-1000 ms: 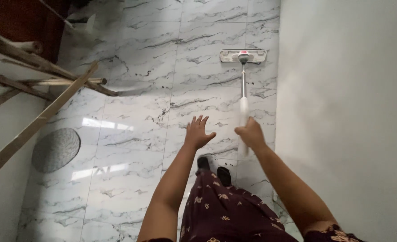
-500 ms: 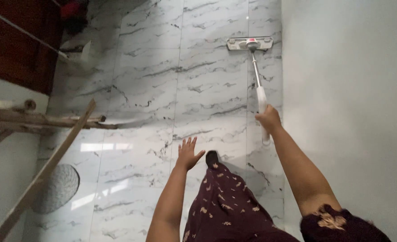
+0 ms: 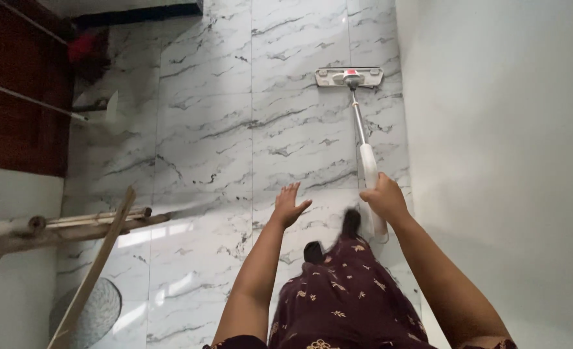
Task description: The recorder is mopping a marble floor using a spray mop.
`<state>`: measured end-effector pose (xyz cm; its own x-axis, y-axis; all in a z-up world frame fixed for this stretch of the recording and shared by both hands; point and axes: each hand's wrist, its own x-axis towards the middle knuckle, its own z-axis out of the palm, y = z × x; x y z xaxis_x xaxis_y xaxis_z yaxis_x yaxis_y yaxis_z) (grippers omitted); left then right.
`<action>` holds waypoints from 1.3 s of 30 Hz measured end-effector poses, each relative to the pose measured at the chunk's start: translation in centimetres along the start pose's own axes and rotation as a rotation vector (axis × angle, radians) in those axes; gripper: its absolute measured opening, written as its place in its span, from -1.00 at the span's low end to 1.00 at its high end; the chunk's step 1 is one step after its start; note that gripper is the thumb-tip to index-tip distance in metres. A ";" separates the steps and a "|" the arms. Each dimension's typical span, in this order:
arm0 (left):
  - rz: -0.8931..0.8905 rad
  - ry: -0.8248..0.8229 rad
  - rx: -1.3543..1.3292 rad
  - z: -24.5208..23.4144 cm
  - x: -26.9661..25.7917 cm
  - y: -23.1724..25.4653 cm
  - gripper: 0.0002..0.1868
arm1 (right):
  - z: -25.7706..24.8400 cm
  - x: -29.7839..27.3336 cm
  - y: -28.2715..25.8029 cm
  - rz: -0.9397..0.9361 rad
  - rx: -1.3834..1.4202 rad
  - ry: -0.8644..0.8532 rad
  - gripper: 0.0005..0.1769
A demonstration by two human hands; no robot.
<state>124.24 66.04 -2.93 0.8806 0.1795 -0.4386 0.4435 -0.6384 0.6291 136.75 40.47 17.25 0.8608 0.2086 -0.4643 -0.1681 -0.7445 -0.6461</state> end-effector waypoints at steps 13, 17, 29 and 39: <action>-0.014 -0.060 0.015 -11.1 14.5 2.0 -0.03 | -1.4 32.6 -8.0 -0.050 0.004 0.105 -0.43; -0.089 0.025 -0.075 -15.2 18.6 3.1 -0.02 | -2.6 45.9 -9.7 -0.049 -0.128 0.137 -0.38; -0.019 -0.030 -0.243 -16.4 26.2 6.5 -0.03 | -7.8 49.4 0.1 0.011 -0.155 0.263 -0.48; 0.400 -0.237 -0.300 -15.2 25.3 12.2 -0.04 | -0.4 27.2 0.5 0.246 0.014 0.221 -0.30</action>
<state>154.44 74.22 3.43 0.9439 -0.2288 -0.2380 0.1403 -0.3747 0.9165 160.21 45.51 4.51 0.8768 -0.1198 -0.4657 -0.3889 -0.7462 -0.5403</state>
